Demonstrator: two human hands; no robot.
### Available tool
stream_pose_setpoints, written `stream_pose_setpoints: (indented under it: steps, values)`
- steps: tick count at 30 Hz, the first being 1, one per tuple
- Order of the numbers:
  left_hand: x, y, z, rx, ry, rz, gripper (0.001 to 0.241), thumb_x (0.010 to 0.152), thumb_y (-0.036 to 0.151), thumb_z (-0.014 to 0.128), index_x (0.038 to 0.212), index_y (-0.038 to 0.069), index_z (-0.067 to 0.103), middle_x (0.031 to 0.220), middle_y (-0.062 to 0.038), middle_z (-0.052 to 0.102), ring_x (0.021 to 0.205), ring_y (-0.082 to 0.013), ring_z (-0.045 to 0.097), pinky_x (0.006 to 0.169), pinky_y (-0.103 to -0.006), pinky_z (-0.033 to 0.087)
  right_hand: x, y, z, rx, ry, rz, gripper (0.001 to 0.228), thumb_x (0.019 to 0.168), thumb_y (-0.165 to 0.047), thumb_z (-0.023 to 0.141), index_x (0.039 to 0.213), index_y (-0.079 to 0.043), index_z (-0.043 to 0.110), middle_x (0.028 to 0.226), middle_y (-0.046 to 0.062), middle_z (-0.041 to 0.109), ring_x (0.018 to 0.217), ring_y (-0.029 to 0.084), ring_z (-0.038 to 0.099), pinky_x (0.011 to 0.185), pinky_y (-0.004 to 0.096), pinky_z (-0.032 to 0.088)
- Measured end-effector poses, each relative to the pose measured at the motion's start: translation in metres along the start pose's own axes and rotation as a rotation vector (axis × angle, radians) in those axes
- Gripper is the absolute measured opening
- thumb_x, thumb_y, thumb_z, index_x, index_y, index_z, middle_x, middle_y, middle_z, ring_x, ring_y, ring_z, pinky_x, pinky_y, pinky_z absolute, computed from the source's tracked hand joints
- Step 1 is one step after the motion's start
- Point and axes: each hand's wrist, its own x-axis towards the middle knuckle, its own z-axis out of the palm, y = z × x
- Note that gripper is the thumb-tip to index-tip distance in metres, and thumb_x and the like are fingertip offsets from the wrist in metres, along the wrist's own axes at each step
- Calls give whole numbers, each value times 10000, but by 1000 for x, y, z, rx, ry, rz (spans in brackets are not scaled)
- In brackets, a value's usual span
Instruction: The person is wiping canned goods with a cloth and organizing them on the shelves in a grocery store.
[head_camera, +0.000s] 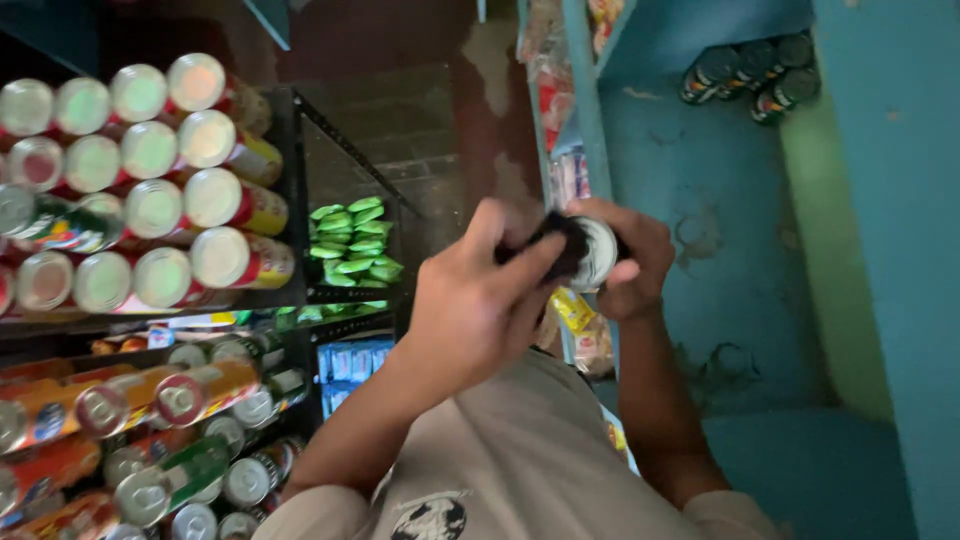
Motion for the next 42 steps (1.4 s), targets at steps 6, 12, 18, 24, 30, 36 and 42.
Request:
stream_pose_setpoints:
  steps: [6, 12, 18, 24, 30, 36, 42]
  values:
    - [-12, 28, -14, -180, -266, 38, 416, 825, 34, 716, 1240, 59, 721, 1096, -119, 512, 719, -251, 557, 599, -335, 473, -14, -10, -12, 481, -32, 95, 710, 1025, -695, 528, 1212, -11, 579, 1022, 209, 710, 800, 232, 718, 712, 334, 633]
    - [-19, 38, -6, -41, -214, 51, 395, 848, 85, 750, 1242, 57, 723, 1087, -150, 556, 751, -265, 586, 582, -350, 474, -1, -15, -15, 203, -2, -241, 696, 1023, -676, 434, 1081, -1, 594, 831, 171, 682, 683, 271, 710, 639, 367, 628]
    - [-9, 20, 0, -214, -299, -14, 533, 771, 20, 712, 1299, 61, 652, 1075, -141, 493, 746, -267, 565, 594, -340, 484, 7, -13, -8, 52, -26, -293, 677, 1033, -677, 387, 1050, -29, 582, 765, 146, 681, 613, 259, 672, 571, 367, 585]
    - [2, -1, 3, -375, -297, -69, 438, 749, -31, 722, 1170, 79, 680, 979, -103, 488, 655, -252, 514, 569, -346, 455, 1, -3, -8, -10, 2, -363, 667, 1054, -647, 375, 1093, -14, 580, 840, 174, 701, 657, 271, 684, 598, 380, 601]
    - [-16, -23, 1, -1125, -293, -277, 288, 815, -51, 674, 1093, 17, 705, 1113, -85, 520, 1008, -227, 526, 936, -331, 438, 6, -12, -6, 330, 45, -306, 665, 1030, -681, 394, 1125, -32, 502, 811, 165, 644, 641, 275, 654, 598, 400, 600]
    - [-5, 6, -7, -698, -221, 32, 373, 718, 39, 792, 1086, 73, 741, 976, -59, 499, 869, -232, 522, 781, -356, 454, 12, -26, -5, 267, -46, -409, 682, 1007, -678, 388, 1082, -19, 548, 808, 135, 674, 670, 254, 689, 605, 385, 618]
    - [7, 23, -4, -229, -73, 126, 268, 856, 33, 778, 1123, 38, 768, 970, -88, 552, 654, -215, 539, 536, -334, 437, 11, -25, -27, 137, -66, -418, 644, 1037, -626, 425, 1100, 1, 557, 791, 180, 670, 657, 296, 699, 592, 384, 618]
